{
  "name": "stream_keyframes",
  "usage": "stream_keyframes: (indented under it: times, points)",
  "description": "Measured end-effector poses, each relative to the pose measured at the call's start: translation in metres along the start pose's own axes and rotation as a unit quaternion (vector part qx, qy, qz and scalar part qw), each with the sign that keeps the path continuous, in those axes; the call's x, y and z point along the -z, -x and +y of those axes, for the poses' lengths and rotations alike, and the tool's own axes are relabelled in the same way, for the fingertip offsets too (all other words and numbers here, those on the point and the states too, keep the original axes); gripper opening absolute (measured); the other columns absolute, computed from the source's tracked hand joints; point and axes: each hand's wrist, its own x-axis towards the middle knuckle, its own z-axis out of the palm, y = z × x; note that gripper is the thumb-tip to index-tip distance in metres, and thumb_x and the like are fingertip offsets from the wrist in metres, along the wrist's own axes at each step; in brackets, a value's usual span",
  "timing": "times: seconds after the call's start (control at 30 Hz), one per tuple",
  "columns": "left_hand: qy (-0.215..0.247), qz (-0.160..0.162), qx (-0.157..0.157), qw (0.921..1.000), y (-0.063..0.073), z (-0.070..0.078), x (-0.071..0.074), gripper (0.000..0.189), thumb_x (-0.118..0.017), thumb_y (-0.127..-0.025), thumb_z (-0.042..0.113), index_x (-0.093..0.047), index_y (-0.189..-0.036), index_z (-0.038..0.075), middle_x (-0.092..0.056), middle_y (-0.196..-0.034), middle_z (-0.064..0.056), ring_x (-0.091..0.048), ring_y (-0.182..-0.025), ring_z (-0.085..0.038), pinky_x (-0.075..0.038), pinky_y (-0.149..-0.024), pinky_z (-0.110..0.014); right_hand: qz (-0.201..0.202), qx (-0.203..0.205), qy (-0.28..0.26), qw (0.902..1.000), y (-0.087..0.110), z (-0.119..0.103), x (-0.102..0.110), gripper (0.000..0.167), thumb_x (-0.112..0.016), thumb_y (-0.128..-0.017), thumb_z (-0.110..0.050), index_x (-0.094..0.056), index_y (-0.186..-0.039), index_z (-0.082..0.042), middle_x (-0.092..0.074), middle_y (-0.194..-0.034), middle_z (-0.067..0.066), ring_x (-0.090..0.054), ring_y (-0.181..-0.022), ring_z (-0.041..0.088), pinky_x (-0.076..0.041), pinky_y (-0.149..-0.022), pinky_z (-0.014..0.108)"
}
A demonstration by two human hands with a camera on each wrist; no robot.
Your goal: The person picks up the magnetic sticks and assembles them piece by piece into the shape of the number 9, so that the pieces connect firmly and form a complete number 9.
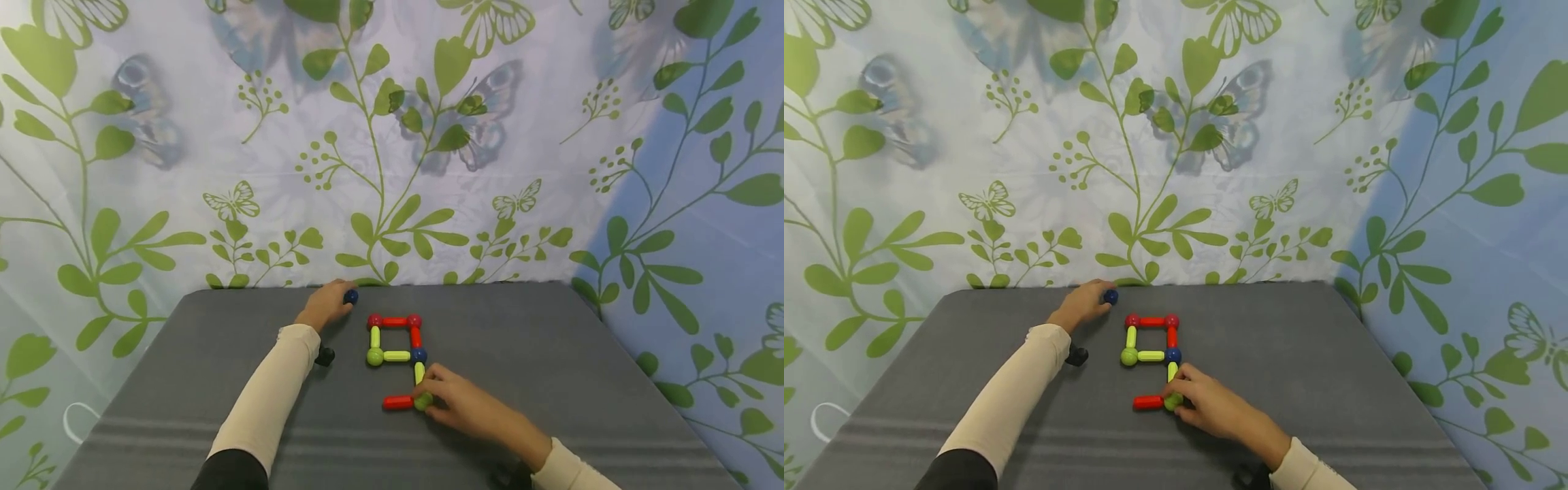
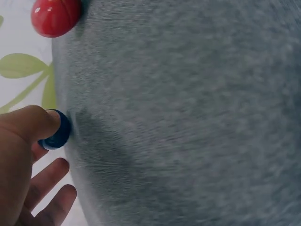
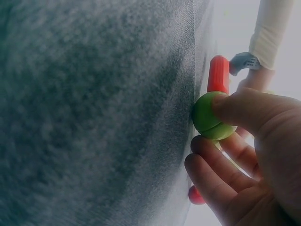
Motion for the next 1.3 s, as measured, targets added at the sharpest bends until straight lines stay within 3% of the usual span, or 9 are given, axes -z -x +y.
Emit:
stream_keyframes:
  times: [0.13, 0.27, 0.47, 0.67, 0.83, 1.0, 1.13, 1.3]
  points:
    - [0.013, -0.001, 0.009, 0.9999, 0.0, -0.002, -0.004, 0.036, -0.07, -0.096, 0.018, -0.062, -0.13, 0.012, -0.06, -0.128, -0.014, -0.06, -0.113, -0.031, -0.048, -0.092, -0.052, 0.004, 0.005, 0.005, 1.0, 0.0, -0.001, 0.0, 0.038, -0.076, -0.091, -0.006, -0.068, -0.125, -0.022, -0.05, -0.11, -0.008, -0.055, -0.09, 0.008, -0.049, -0.076, 0.022]
    - [0.046, 0.006, -0.003, 0.9989, 0.008, -0.005, -0.01, 0.029, -0.073, -0.091, 0.017, -0.061, -0.117, 0.011, -0.063, -0.115, -0.01, -0.06, -0.101, -0.027, -0.049, -0.087, -0.048, 0.003, 0.001, 0.01, 0.9999, 0.0, -0.001, 0.0, 0.037, -0.076, -0.091, -0.008, -0.069, -0.124, -0.023, -0.05, -0.11, -0.008, -0.055, -0.09, 0.007, -0.049, -0.075, 0.021]
    - [0.087, 0.009, -0.033, 0.9956, 0.037, -0.001, -0.01, 0.028, -0.076, -0.086, 0.019, -0.06, -0.109, 0.015, -0.063, -0.109, -0.005, -0.059, -0.091, -0.02, -0.05, -0.081, -0.044, 0.005, 0.003, 0.018, 0.9998, 0.002, -0.001, -0.001, 0.036, -0.076, -0.091, -0.009, -0.069, -0.123, -0.022, -0.05, -0.11, -0.008, -0.055, -0.089, 0.007, -0.049, -0.076, 0.021]
    - [0.107, 0.007, -0.081, 0.991, 0.07, 0.014, -0.002, 0.026, -0.077, -0.086, 0.021, -0.059, -0.105, 0.017, -0.062, -0.098, 0.003, -0.058, -0.081, -0.013, -0.049, -0.071, -0.036, 0.011, 0.008, 0.019, 0.9997, 0.002, -0.001, -0.001, 0.037, -0.077, -0.09, -0.007, -0.069, -0.123, -0.022, -0.05, -0.109, -0.007, -0.055, -0.09, 0.007, -0.049, -0.075, 0.021]
    - [0.123, -0.026, -0.147, 0.9812, 0.099, 0.034, -0.001, 0.026, -0.077, -0.087, 0.022, -0.056, -0.102, 0.019, -0.059, -0.094, 0.008, -0.061, -0.084, -0.011, -0.051, -0.073, -0.033, 0.015, 0.009, 0.016, 0.9997, 0.001, -0.002, -0.001, 0.038, -0.077, -0.09, -0.005, -0.069, -0.123, -0.023, -0.051, -0.109, -0.007, -0.055, -0.09, 0.008, -0.049, -0.075, 0.022]
    - [0.147, -0.084, -0.217, 0.9613, 0.117, 0.053, -0.01, 0.027, -0.078, -0.087, 0.023, -0.056, -0.101, 0.02, -0.057, -0.094, 0.012, -0.061, -0.084, -0.006, -0.052, -0.075, -0.027, 0.016, -0.003, 0.012, 0.9998, 0.002, -0.004, -0.001, 0.039, -0.076, -0.089, -0.004, -0.069, -0.122, -0.023, -0.05, -0.109, -0.009, -0.055, -0.092, 0.007, -0.049, -0.077, 0.023]
    - [0.16, -0.109, -0.242, 0.9507, 0.126, 0.06, -0.017, 0.027, -0.08, -0.086, 0.023, -0.056, -0.1, 0.02, -0.057, -0.092, 0.013, -0.06, -0.082, -0.004, -0.05, -0.074, -0.024, 0.016, -0.005, 0.014, 0.9998, 0.002, -0.005, -0.001, 0.038, -0.076, -0.09, -0.004, -0.069, -0.122, -0.023, -0.05, -0.11, -0.009, -0.054, -0.091, 0.007, -0.049, -0.077, 0.023]
    - [0.157, -0.114, -0.245, 0.9499, 0.133, 0.061, -0.02, 0.029, -0.082, -0.084, 0.025, -0.056, -0.098, 0.023, -0.056, -0.088, 0.013, -0.056, -0.079, -0.006, -0.047, -0.071, -0.023, 0.017, -0.009, 0.015, 0.9997, 0.002, -0.006, -0.001, 0.037, -0.076, -0.09, -0.005, -0.069, -0.122, -0.023, -0.051, -0.11, -0.009, -0.054, -0.091, 0.006, -0.049, -0.077, 0.023]
